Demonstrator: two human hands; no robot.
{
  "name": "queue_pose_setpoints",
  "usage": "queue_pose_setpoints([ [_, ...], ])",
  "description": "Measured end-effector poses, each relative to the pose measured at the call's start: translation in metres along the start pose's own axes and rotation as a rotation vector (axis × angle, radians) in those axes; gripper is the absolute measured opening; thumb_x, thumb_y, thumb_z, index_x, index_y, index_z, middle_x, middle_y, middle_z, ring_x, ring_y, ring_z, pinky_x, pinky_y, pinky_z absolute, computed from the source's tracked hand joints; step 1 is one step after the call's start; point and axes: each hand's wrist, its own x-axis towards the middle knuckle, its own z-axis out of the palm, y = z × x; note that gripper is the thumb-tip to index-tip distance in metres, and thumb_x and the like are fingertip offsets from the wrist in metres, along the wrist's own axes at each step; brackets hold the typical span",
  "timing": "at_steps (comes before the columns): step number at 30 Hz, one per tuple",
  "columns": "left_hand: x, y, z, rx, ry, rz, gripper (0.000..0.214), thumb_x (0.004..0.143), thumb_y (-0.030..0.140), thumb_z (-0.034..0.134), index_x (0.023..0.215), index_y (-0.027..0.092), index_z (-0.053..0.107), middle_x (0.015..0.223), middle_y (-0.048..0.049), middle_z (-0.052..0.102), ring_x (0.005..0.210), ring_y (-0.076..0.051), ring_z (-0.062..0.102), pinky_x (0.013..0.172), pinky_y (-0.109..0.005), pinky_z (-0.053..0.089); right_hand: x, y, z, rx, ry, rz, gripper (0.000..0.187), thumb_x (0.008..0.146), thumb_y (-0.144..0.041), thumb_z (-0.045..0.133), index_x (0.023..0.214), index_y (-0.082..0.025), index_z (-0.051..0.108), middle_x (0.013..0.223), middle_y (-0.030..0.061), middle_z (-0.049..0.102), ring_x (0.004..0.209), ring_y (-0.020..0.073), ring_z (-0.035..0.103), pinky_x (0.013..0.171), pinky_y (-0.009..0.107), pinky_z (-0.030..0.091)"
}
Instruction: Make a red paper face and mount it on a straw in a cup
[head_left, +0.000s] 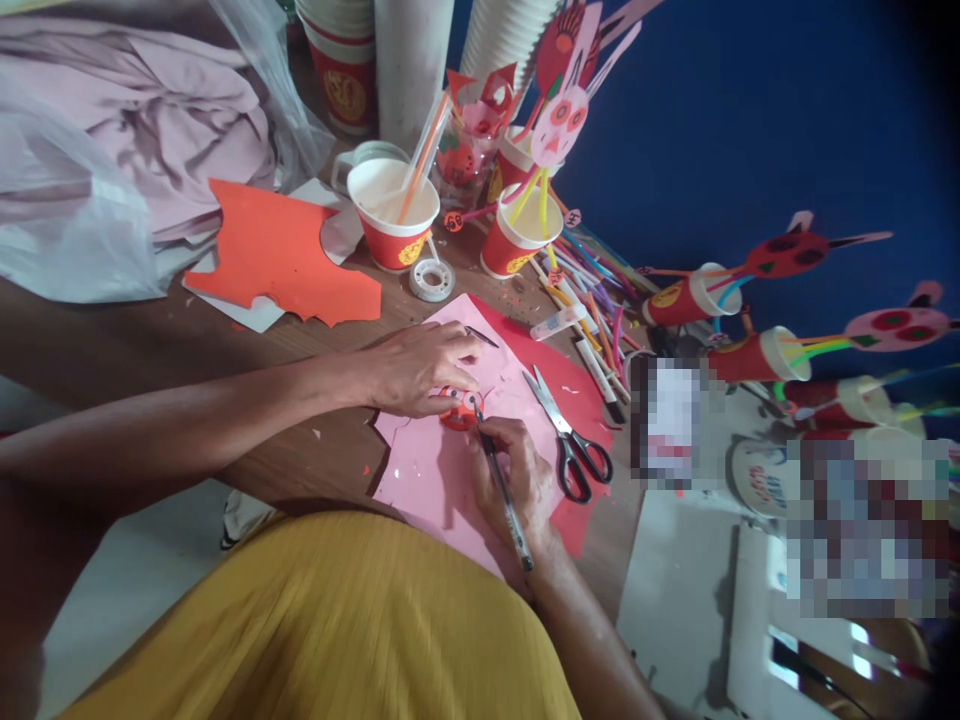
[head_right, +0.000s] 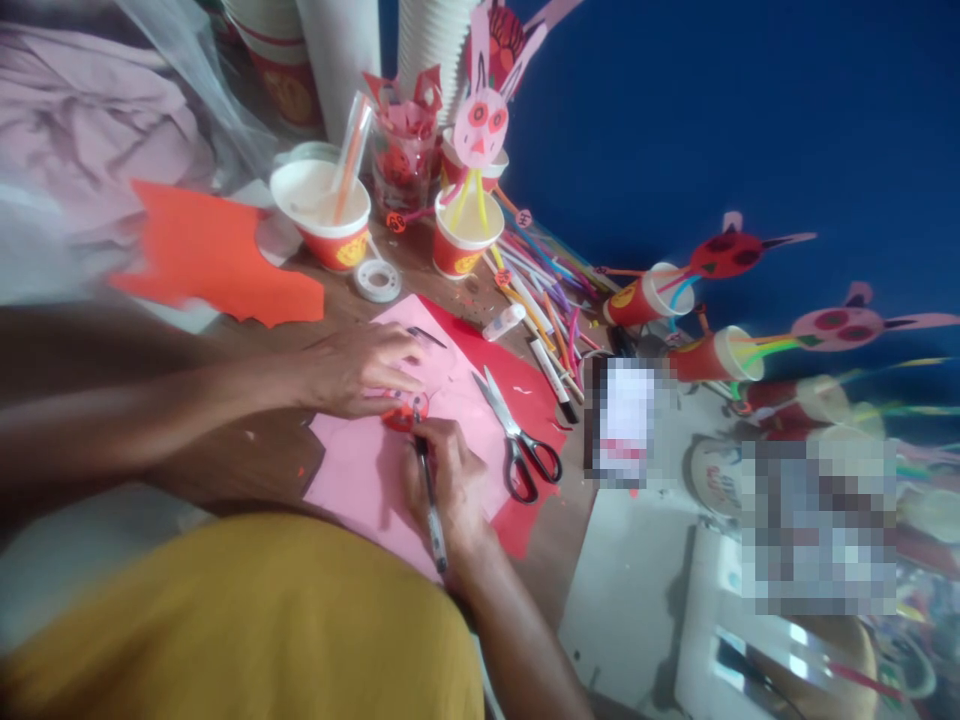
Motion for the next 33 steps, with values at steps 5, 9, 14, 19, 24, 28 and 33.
queue_pose_setpoints([
  [5,-0.002,0.001,-0.001,-0.009,0.007,-0.006,0.026,0.087,0.033,0.056,0.103,0.024,0.073,0.119,-0.0107,0.058,0.109,-0.027,0.050,0.093,-0.041,0.041,-0.001,0.002,0.001,-0.017,-0.008,0.027,0.017,0.088,-0.020,0.055,0.104,-0.023,0.058,0.092,0.0021,0.067,0.075,0.0140,0.066,0.067,0.023,0.052],
  [9,-0.004,0.004,-0.005,-0.015,-0.024,0.010,0.030,0.083,0.033,0.059,0.108,0.024,0.071,0.122,-0.0116,0.056,0.111,-0.029,0.050,0.095,-0.044,0.041,-0.004,0.008,0.005,-0.032,0.008,0.016,0.018,0.087,-0.021,0.055,0.104,-0.023,0.058,0.093,0.0029,0.067,0.077,0.0154,0.066,0.068,0.024,0.052],
  [14,-0.003,0.006,-0.009,-0.003,-0.060,0.017,0.032,0.079,0.030,0.060,0.108,0.023,0.072,0.124,-0.0126,0.056,0.111,-0.030,0.050,0.096,-0.045,0.041,-0.006,0.010,0.008,-0.062,0.035,0.035,0.020,0.087,-0.023,0.056,0.107,-0.024,0.059,0.093,0.0027,0.068,0.078,0.0163,0.067,0.068,0.025,0.053],
  [19,-0.001,0.007,-0.012,-0.011,-0.081,0.014,0.030,0.083,0.034,0.054,0.105,0.024,0.072,0.123,-0.0114,0.056,0.111,-0.028,0.050,0.097,-0.044,0.039,-0.004,0.010,0.007,-0.072,0.031,0.024,0.021,0.086,-0.025,0.057,0.108,-0.023,0.059,0.093,0.0027,0.070,0.077,0.0153,0.069,0.066,0.023,0.053],
  [24,0.000,0.006,-0.013,0.011,-0.117,0.008,0.032,0.082,0.033,0.056,0.109,0.025,0.071,0.126,-0.0107,0.055,0.111,-0.027,0.049,0.097,-0.042,0.039,-0.004,0.012,0.008,-0.043,0.055,0.046,0.020,0.086,-0.026,0.057,0.106,-0.023,0.060,0.090,0.0025,0.070,0.075,0.0159,0.068,0.068,0.026,0.054],
  [28,-0.001,0.007,-0.013,0.005,-0.118,0.001,0.034,0.079,0.032,0.060,0.110,0.025,0.070,0.130,-0.0104,0.054,0.116,-0.028,0.047,0.100,-0.042,0.036,-0.006,0.011,0.009,0.057,0.049,0.105,0.021,0.086,-0.027,0.058,0.106,-0.021,0.060,0.091,0.0028,0.069,0.076,0.0170,0.068,0.069,0.029,0.054],
  [33,-0.003,0.008,-0.018,0.000,-0.161,-0.029,0.034,0.079,0.034,0.060,0.110,0.024,0.070,0.134,-0.0119,0.051,0.122,-0.029,0.044,0.100,-0.044,0.036,-0.008,0.007,0.009,0.155,0.107,0.188,0.021,0.085,-0.031,0.059,0.102,-0.018,0.061,0.087,0.0038,0.069,0.072,0.0171,0.067,0.065,0.030,0.054],
])
